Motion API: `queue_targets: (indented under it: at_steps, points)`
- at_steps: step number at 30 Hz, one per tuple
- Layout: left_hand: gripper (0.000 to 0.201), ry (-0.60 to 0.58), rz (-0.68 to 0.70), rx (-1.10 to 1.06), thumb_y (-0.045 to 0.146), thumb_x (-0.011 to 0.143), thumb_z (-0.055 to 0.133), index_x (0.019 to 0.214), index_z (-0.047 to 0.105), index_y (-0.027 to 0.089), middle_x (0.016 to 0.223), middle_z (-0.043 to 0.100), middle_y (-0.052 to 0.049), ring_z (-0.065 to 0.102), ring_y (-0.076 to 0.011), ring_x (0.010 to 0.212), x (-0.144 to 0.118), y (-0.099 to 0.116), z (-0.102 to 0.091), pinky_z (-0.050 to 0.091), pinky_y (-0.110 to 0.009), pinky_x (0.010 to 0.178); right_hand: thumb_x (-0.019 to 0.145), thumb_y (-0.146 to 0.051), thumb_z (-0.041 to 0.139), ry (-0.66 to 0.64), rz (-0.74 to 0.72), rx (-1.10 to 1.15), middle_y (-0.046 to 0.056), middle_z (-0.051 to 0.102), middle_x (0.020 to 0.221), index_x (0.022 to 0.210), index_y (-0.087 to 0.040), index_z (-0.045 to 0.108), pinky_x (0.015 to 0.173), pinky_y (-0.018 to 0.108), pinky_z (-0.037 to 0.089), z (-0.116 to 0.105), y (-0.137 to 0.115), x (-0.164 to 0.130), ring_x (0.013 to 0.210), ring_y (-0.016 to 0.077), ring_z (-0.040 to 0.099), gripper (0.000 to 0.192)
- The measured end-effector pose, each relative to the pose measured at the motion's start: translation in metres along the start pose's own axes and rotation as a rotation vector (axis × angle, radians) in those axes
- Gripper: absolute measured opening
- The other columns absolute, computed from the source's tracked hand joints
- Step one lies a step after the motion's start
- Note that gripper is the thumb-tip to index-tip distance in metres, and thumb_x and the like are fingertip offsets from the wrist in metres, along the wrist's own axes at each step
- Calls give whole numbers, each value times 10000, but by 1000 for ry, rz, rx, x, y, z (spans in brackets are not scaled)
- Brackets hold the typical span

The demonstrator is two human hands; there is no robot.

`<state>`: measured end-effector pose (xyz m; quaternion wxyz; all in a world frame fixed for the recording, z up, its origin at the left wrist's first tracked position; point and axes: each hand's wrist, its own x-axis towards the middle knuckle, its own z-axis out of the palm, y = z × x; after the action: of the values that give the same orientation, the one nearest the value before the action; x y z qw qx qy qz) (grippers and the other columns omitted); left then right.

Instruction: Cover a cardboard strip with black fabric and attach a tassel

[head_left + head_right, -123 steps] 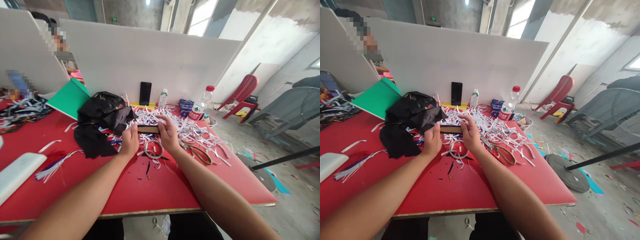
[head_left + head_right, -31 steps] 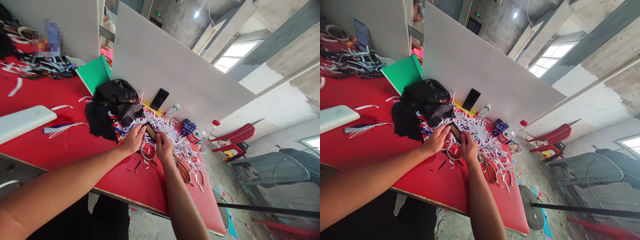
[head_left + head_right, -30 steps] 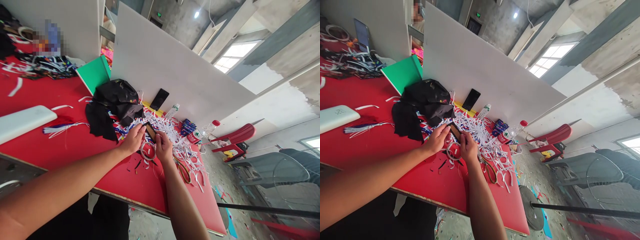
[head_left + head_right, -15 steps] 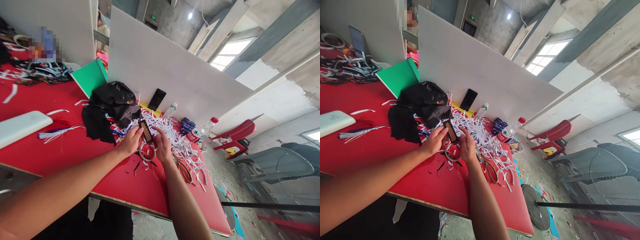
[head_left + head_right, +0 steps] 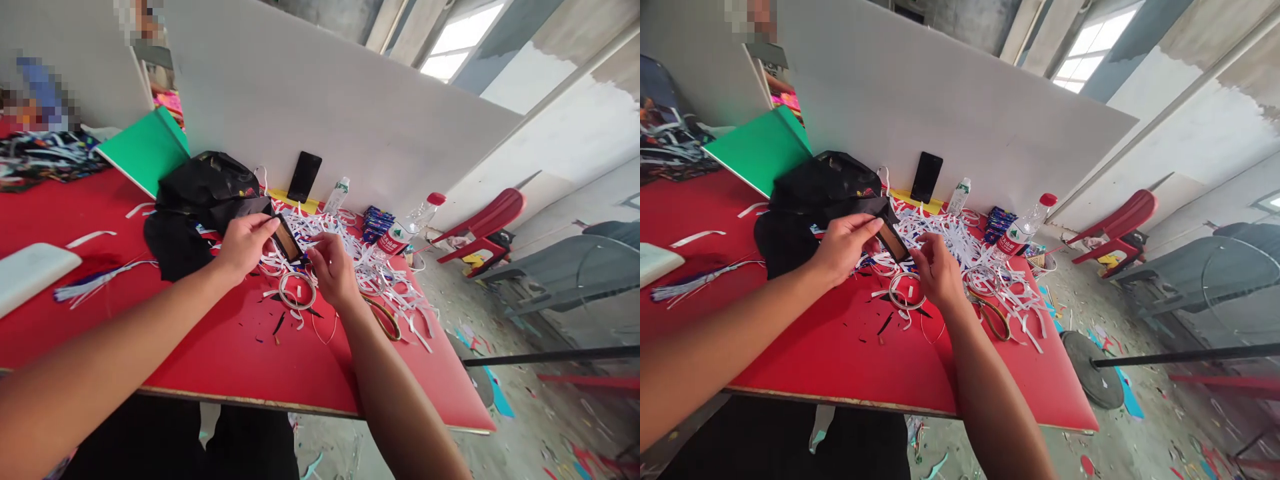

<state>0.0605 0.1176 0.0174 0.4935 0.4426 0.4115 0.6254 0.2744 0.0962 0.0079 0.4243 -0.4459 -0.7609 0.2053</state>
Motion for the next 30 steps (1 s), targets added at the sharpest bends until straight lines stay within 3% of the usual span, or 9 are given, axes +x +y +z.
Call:
queue_targets:
  at_steps: [2,4,6,9,13,17,19,24,30]
  points:
    - [238,31,-8,-19,363,772,871,806,735,170,671,674,-3,665,-134,545,9,1,-8,520,-246,518,992,-436,684,-92,4,-66,-12,637,772,958,-222,672,672,311,400,-5,-8,0,683,159,555,217]
    - [241,47,-42,-45,324,740,874,783,697,167,662,665,6,724,-160,585,12,-4,-16,576,-257,572,895,-423,820,-308,-12,-179,-12,682,776,857,-229,669,635,295,375,-4,-15,-1,679,159,583,249]
    - [255,49,-84,-75,289,715,871,770,653,169,659,658,16,769,-184,629,11,-13,-23,618,-274,628,815,-348,903,-479,-25,-280,-7,737,836,926,-239,700,625,285,372,0,-19,-4,716,172,629,256]
    - [277,50,-132,-125,250,714,850,802,595,187,703,683,20,818,-213,726,3,-23,-28,667,-321,752,808,-165,860,-520,-24,-298,-9,778,877,1104,-257,712,663,286,399,6,-20,-6,773,186,665,344]
    - [274,37,-165,-170,239,729,812,812,554,202,771,738,-14,828,-241,753,-4,-25,-27,683,-377,781,878,-102,656,-436,-7,-315,22,771,924,1316,-227,656,731,311,448,0,-13,-2,803,196,667,456]
    - [253,78,-154,-171,288,740,810,828,593,191,824,772,-51,813,-221,723,-3,-25,-28,672,-350,743,942,-161,512,-227,-8,-236,101,738,1067,1403,-169,675,818,348,500,-7,-2,4,922,221,686,488]
    - [266,112,-132,-151,312,745,835,838,621,185,775,745,-30,806,-216,720,-1,-26,-29,668,-346,742,988,-204,457,-127,13,-156,95,709,1026,1390,-168,715,825,352,507,-6,3,6,918,214,677,479]
    - [280,139,-110,-113,315,726,892,854,691,167,742,708,-5,791,-199,738,-3,-29,-28,666,-335,760,1018,-369,559,34,134,17,43,631,849,1288,-151,803,714,332,498,1,8,7,732,169,600,425]
    - [249,94,-142,-129,292,721,885,811,682,180,811,736,-13,823,-224,830,-9,-29,-22,678,-394,917,1036,-396,576,81,131,9,43,679,858,1221,-217,836,746,333,515,3,10,7,755,172,626,366]
